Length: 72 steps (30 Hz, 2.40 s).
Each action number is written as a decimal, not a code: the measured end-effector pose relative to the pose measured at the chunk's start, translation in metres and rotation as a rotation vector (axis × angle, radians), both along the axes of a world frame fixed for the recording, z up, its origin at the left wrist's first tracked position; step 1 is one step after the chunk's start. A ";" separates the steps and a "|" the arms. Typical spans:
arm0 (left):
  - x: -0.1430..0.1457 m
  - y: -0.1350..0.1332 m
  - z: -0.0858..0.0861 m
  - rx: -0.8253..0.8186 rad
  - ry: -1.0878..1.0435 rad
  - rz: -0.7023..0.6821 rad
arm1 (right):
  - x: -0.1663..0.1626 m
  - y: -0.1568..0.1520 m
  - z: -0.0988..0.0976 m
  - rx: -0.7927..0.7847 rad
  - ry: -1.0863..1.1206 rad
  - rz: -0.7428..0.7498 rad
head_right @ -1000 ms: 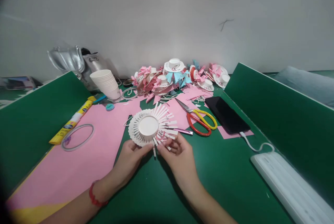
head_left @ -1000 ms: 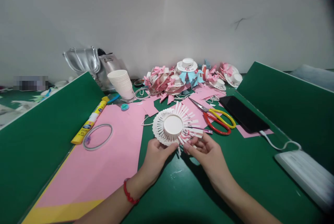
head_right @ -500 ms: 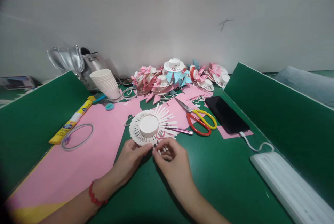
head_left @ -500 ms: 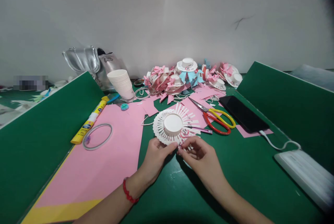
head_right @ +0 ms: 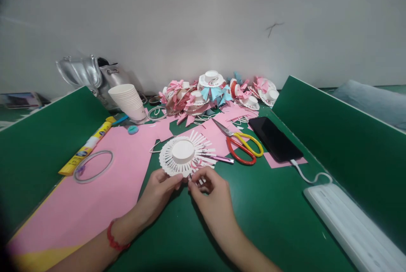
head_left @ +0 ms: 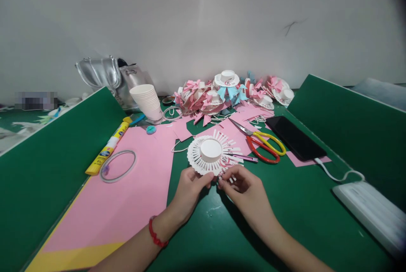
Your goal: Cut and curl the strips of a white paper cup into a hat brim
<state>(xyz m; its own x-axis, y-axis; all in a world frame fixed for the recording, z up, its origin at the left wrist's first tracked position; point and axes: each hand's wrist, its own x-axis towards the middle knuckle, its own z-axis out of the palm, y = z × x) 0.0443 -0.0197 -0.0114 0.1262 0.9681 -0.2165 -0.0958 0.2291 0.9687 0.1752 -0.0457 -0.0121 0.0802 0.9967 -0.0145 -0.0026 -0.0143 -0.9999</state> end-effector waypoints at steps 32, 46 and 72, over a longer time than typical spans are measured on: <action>0.007 -0.002 0.013 0.070 0.056 0.021 | -0.001 0.004 -0.005 -0.007 0.254 -0.150; 0.006 -0.001 0.005 0.004 -0.048 -0.024 | -0.005 0.001 -0.007 0.021 0.224 -0.120; 0.003 -0.001 -0.001 0.062 0.073 -0.062 | -0.004 0.002 -0.008 0.033 0.249 -0.141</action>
<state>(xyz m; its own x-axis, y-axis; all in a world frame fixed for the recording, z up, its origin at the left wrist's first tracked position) 0.0477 -0.0203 -0.0128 0.1719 0.9708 -0.1673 -0.0122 0.1720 0.9850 0.1712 -0.0437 -0.0198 0.2163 0.9761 -0.0189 -0.2479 0.0362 -0.9681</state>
